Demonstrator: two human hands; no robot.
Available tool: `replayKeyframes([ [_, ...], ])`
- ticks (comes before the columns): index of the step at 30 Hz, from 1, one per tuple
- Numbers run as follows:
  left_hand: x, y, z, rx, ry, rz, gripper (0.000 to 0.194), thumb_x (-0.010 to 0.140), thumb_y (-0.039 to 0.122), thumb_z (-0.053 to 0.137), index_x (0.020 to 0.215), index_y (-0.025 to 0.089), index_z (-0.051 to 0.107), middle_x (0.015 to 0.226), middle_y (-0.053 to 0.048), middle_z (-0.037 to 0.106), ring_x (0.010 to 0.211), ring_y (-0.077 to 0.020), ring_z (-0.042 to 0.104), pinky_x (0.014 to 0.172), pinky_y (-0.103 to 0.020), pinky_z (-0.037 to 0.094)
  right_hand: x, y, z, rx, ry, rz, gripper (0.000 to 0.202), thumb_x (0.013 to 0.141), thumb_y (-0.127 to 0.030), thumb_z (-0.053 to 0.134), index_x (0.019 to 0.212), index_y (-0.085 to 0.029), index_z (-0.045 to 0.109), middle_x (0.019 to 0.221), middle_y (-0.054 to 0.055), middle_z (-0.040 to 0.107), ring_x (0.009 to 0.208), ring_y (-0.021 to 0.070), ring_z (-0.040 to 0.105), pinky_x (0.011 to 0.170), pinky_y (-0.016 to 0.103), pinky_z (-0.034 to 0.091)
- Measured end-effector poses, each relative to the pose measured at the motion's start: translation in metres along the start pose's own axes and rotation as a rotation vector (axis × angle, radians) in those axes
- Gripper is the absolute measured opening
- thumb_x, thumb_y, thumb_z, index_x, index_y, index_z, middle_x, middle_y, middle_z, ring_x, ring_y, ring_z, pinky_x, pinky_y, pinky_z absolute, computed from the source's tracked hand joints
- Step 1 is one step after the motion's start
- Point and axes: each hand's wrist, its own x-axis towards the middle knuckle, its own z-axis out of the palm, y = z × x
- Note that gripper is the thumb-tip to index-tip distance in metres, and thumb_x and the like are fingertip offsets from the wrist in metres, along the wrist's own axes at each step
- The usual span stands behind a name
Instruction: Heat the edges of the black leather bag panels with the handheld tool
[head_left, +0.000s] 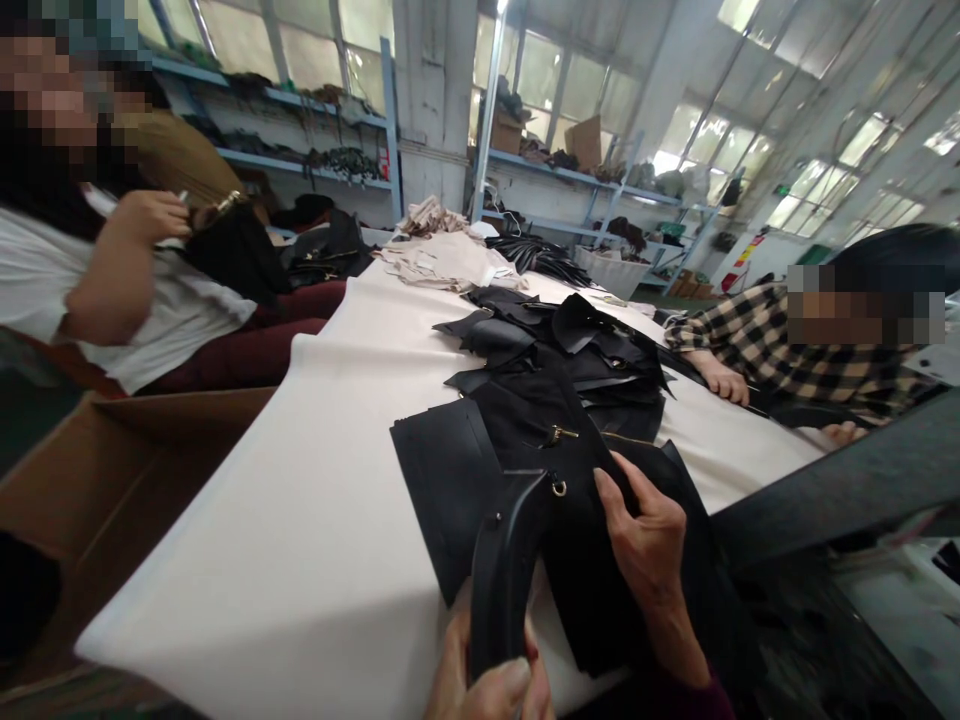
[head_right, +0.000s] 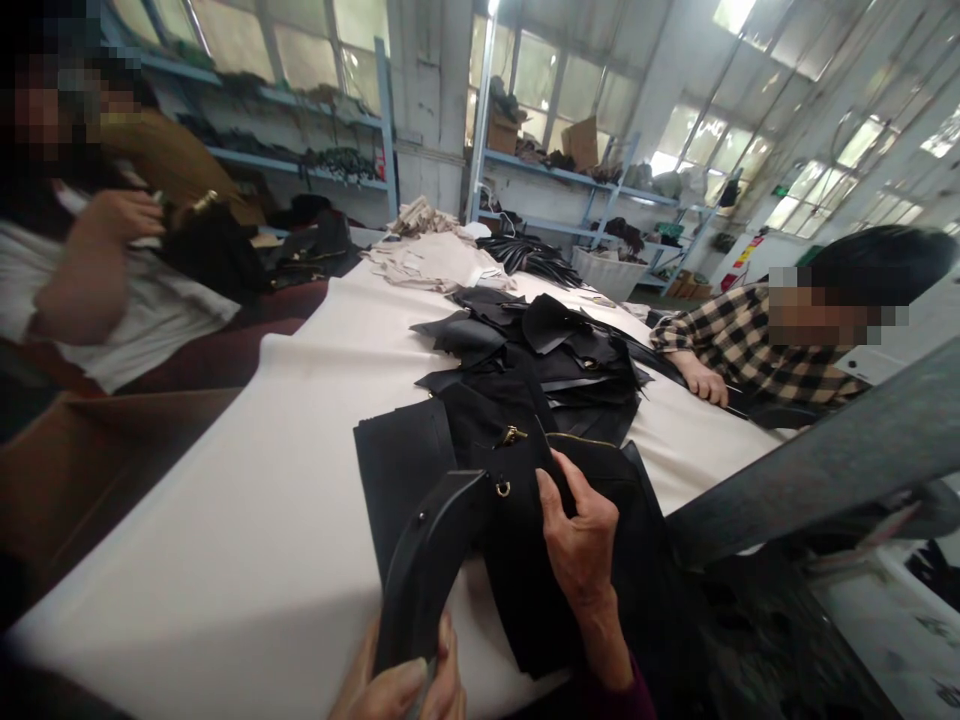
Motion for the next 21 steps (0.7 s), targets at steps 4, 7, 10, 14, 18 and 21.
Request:
replayKeyframes([
  [4,0.003,-0.009,0.001,0.021,-0.049,0.004,0.041,0.069,0.051,0.072,0.083,0.019,0.05,0.049,0.006,0.05,0.045,-0.0103,0.051,0.049,-0.024,0.039,-0.011,-0.005,-0.004,-0.02,0.047,-0.074,0.031,0.087,-0.033,0.059,0.107,-0.013,0.069,0.096,0.009,0.075,0.081,0.0225,0.072,0.076,0.03,0.056],
  [7,0.004,-0.013,0.0,0.035,-0.1,0.043,0.036,0.074,0.048,0.068,0.086,0.019,0.05,0.051,0.005,0.05,0.044,-0.0102,0.051,0.047,-0.023,0.039,-0.017,-0.005,-0.008,-0.02,0.02,-0.071,0.029,0.087,-0.034,0.057,0.106,-0.015,0.069,0.094,0.008,0.076,0.077,0.022,0.072,0.073,0.03,0.057],
  [10,0.003,-0.01,-0.002,0.038,-0.124,0.127,0.032,0.077,0.047,0.065,0.087,0.019,0.051,0.053,0.005,0.048,0.041,-0.008,0.048,0.042,-0.019,0.034,-0.02,-0.002,-0.012,-0.017,-0.022,-0.009,0.031,0.088,-0.036,0.057,0.106,-0.014,0.069,0.094,0.009,0.076,0.077,0.023,0.072,0.073,0.031,0.057],
  [14,0.0,-0.007,-0.003,0.037,-0.093,0.156,0.029,0.079,0.045,0.063,0.087,0.02,0.052,0.054,0.005,0.048,0.042,-0.008,0.049,0.043,-0.02,0.034,-0.017,-0.001,-0.011,-0.02,0.04,0.066,0.037,0.087,-0.039,0.056,0.107,-0.011,0.069,0.097,0.012,0.075,0.084,0.0257,0.071,0.076,0.033,0.056],
  [18,0.002,-0.011,0.0,0.083,-0.103,0.111,0.035,0.075,0.049,0.066,0.083,0.019,0.05,0.051,0.005,0.048,0.043,-0.0087,0.049,0.043,-0.02,0.035,-0.019,-0.009,-0.012,-0.022,0.049,0.043,0.036,0.088,-0.038,0.055,0.107,-0.011,0.069,0.096,0.011,0.075,0.083,0.0249,0.071,0.075,0.031,0.055],
  [21,0.001,-0.011,0.003,0.075,-0.086,0.116,0.035,0.076,0.05,0.065,0.084,0.019,0.05,0.051,0.006,0.049,0.04,-0.0074,0.048,0.041,-0.019,0.032,-0.017,-0.019,-0.02,-0.053,0.015,-0.038,0.033,0.088,-0.037,0.055,0.104,-0.013,0.07,0.092,0.01,0.075,0.078,0.0237,0.071,0.072,0.03,0.055],
])
